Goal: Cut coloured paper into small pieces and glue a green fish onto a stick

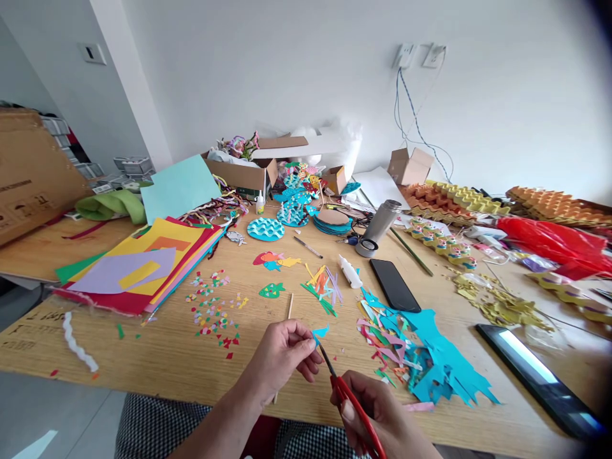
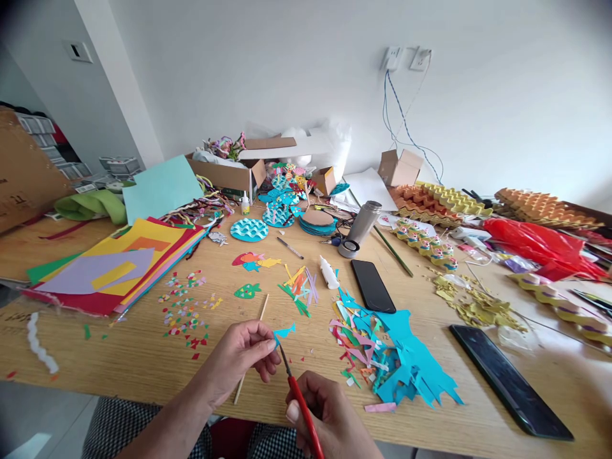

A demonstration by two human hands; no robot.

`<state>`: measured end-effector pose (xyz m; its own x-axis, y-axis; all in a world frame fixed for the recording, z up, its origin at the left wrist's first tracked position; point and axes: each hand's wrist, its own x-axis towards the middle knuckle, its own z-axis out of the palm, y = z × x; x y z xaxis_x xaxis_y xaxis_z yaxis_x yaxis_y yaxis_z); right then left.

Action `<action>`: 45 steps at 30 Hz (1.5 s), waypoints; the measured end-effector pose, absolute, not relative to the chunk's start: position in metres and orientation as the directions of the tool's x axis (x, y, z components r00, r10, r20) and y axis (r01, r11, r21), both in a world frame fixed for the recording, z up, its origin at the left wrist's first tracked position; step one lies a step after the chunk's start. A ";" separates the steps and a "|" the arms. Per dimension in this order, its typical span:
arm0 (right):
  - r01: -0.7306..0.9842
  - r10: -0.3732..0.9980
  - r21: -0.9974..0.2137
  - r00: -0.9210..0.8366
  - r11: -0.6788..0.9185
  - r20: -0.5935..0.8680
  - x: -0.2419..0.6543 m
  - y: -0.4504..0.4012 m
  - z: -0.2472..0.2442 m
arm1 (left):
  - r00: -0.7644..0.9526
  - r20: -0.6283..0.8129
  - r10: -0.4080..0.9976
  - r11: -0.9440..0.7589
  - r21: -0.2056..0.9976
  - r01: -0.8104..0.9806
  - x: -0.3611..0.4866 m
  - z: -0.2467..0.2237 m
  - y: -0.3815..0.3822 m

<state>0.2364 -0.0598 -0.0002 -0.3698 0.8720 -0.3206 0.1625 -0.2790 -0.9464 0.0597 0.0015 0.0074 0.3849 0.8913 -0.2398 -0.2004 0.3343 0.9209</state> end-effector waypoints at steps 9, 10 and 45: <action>0.175 0.860 -0.943 -0.389 -0.284 -0.331 0.240 -0.056 -0.001 | 0.399 -0.287 0.871 0.405 0.879 -0.252 0.058 0.009 0.003; 0.178 0.858 -0.942 -0.390 -0.285 -0.334 0.241 -0.056 -0.001 | 0.402 -0.300 0.865 0.422 0.868 -0.261 0.058 0.008 0.003; 0.147 0.854 -0.948 -0.412 -0.283 -0.319 0.244 -0.056 -0.015 | 0.406 -0.366 0.837 0.495 0.823 -0.279 0.063 0.005 0.002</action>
